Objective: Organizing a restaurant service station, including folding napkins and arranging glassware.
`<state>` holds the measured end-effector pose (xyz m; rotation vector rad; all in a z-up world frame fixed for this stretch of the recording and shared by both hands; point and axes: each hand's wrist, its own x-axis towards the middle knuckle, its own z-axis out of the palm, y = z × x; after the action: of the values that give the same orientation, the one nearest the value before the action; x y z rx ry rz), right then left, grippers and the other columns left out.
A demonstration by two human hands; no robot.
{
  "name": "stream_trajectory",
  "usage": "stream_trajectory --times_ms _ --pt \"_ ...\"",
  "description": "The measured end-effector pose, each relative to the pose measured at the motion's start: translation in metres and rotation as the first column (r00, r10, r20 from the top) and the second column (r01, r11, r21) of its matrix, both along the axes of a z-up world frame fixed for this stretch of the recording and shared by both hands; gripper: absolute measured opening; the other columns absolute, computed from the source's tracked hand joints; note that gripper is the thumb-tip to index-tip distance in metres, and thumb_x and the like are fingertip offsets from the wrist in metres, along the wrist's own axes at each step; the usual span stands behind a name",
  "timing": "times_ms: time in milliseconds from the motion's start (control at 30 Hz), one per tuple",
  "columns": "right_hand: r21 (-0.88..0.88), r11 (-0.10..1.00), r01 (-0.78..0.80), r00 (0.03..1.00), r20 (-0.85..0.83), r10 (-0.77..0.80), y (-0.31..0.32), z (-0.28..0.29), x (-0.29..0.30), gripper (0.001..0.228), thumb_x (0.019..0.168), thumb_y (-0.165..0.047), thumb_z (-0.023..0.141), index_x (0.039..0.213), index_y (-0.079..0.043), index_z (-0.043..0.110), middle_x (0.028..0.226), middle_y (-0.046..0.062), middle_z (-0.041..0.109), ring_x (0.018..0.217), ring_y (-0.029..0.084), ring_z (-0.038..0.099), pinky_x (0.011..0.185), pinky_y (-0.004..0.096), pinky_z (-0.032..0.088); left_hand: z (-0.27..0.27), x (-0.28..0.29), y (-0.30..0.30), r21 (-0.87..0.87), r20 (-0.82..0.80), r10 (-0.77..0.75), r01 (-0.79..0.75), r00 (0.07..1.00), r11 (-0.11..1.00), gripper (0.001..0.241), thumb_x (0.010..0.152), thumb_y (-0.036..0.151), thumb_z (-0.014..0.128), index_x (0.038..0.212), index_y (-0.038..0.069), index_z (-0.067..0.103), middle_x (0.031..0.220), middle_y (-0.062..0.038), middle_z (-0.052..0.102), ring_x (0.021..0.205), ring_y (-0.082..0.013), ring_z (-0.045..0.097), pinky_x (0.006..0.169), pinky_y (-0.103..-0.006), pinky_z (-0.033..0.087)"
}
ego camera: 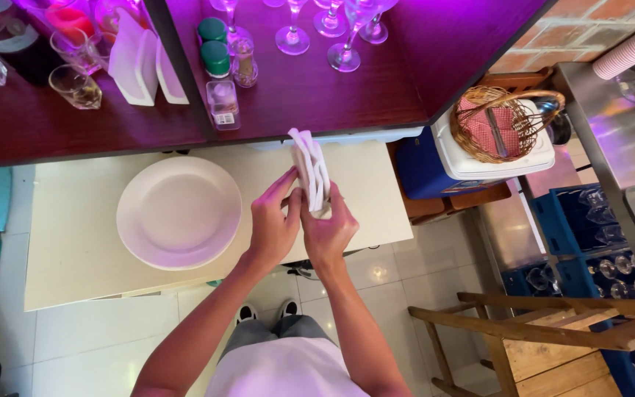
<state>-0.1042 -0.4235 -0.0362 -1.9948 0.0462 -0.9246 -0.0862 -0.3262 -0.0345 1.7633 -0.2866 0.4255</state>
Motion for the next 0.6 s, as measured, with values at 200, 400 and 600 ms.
stream_trajectory --times_ms 200,400,600 --pt "-0.043 0.998 0.042 0.993 -0.105 -0.046 0.017 -0.072 -0.002 0.049 0.078 -0.014 0.086 0.123 -0.003 0.069 0.097 0.018 0.076 0.079 0.031 0.076 0.069 0.038 0.059 -0.046 -0.007 0.014 -0.07 -0.145 0.014 -0.024 0.989 0.997 0.035 0.098 0.0 0.056 0.133 -0.005 0.062 0.122 -0.023 0.072 0.105 -0.0336 0.076 0.084 -0.0368 0.065" --pt "-0.054 0.998 0.019 0.967 -0.253 -0.032 0.028 -0.147 0.015 0.053 0.077 -0.011 0.083 0.126 -0.003 0.067 0.098 0.019 0.075 0.08 0.035 0.075 0.069 0.041 0.059 -0.135 0.011 0.02 -0.007 -0.158 0.085 -0.087 0.984 0.996 0.042 0.095 -0.003 0.055 0.136 -0.004 0.059 0.119 -0.024 0.072 0.088 -0.0331 0.076 0.077 -0.0377 0.061" --pt "-0.092 0.996 -0.01 0.947 -0.322 -0.02 0.033 -0.213 0.029 0.056 0.08 -0.014 0.082 0.131 -0.006 0.062 0.104 0.02 0.074 0.083 0.039 0.073 0.069 0.045 0.057 -0.189 0.018 0.021 0.1 -0.281 0.163 -0.14 0.946 0.985 0.044 0.093 -0.004 0.055 0.136 0.003 0.062 0.104 -0.025 0.073 0.079 -0.0371 0.073 0.071 -0.0416 0.057"
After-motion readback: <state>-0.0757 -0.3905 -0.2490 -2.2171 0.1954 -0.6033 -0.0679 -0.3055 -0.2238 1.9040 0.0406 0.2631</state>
